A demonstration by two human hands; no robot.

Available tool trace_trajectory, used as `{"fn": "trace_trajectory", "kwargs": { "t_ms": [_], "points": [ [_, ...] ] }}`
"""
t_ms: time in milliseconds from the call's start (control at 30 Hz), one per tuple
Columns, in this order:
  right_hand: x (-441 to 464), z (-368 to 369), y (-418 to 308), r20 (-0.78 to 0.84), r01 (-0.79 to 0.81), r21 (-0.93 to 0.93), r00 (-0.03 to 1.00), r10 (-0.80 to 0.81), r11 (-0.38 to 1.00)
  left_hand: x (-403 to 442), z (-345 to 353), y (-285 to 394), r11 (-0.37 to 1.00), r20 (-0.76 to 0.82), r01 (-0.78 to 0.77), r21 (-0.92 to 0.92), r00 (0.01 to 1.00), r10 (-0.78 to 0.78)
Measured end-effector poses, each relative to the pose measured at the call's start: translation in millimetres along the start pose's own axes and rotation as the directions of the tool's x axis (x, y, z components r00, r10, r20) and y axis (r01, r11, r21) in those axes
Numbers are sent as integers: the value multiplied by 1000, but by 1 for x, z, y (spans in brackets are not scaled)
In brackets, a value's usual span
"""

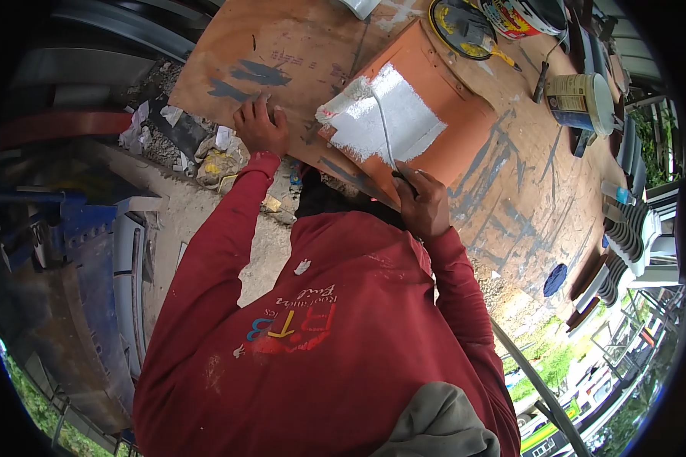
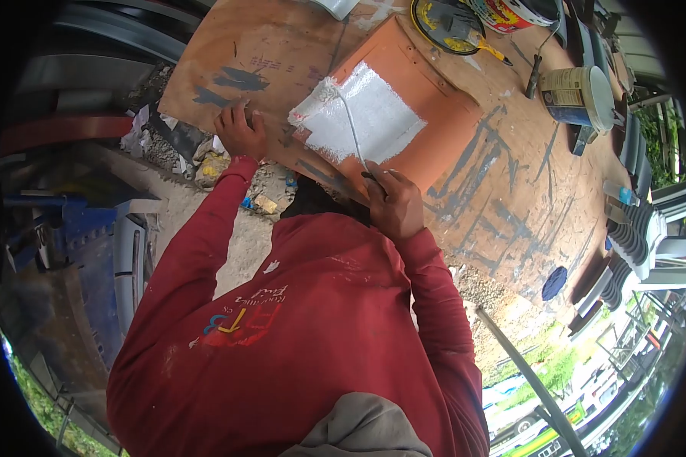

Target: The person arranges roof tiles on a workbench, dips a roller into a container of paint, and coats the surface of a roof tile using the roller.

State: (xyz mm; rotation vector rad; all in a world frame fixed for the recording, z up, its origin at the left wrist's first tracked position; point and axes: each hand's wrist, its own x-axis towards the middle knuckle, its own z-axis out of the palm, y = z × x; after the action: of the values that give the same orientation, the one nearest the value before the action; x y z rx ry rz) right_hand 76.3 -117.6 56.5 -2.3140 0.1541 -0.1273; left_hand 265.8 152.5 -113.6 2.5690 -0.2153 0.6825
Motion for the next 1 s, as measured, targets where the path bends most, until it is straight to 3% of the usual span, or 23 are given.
{"fn": "trace_trajectory", "kwargs": {
  "t_ms": [33, 167, 267, 333, 467, 533, 667, 733, 867, 1000],
  "points": [
    [1, -1, -1, -5, -12, 79, 1000, 12, 997, 0, 0, 1, 1000, 12, 19, 6, 1000, -19],
    [0, -2, 1, -16, -51, 50, 999, 52, 997, 0, -5, 4, 999, 38, 33, -21, 999, -32],
    [2, 0, 10, 82, 13, 81, 996, -20, 997, -1, -4, 3, 1000, 3, 10, -18, 1000, -10],
    [2, -6, -2, 60, -49, 124, 997, 42, 991, -1, -3, 1, 1000, 9, 24, -11, 1000, -23],
    [5, -6, -1, 20, -40, 54, 999, 39, 998, -1, -3, 3, 1000, 18, 14, -1, 1000, -14],
    [7, -8, 7, 170, -41, 73, 985, 28, 996, 0, -3, 4, 1000, -8, -6, -10, 1000, 6],
    [4, -25, 4, 159, -92, 127, 985, 72, 988, -2, -5, 3, 999, 28, 38, -13, 999, -38],
    [6, -33, 1, 218, -146, 97, 968, 122, 985, -4, -5, 4, 999, 26, 44, -3, 999, -44],
    [8, -5, 18, 158, 3, 44, 987, -10, 999, -1, 0, -1, 1000, -8, -18, -1, 1000, 18],
    [-15, -24, 29, 198, -17, -87, 980, 34, 996, 0, -2, -2, 999, -14, -33, -6, 999, 33]
  ]
}}
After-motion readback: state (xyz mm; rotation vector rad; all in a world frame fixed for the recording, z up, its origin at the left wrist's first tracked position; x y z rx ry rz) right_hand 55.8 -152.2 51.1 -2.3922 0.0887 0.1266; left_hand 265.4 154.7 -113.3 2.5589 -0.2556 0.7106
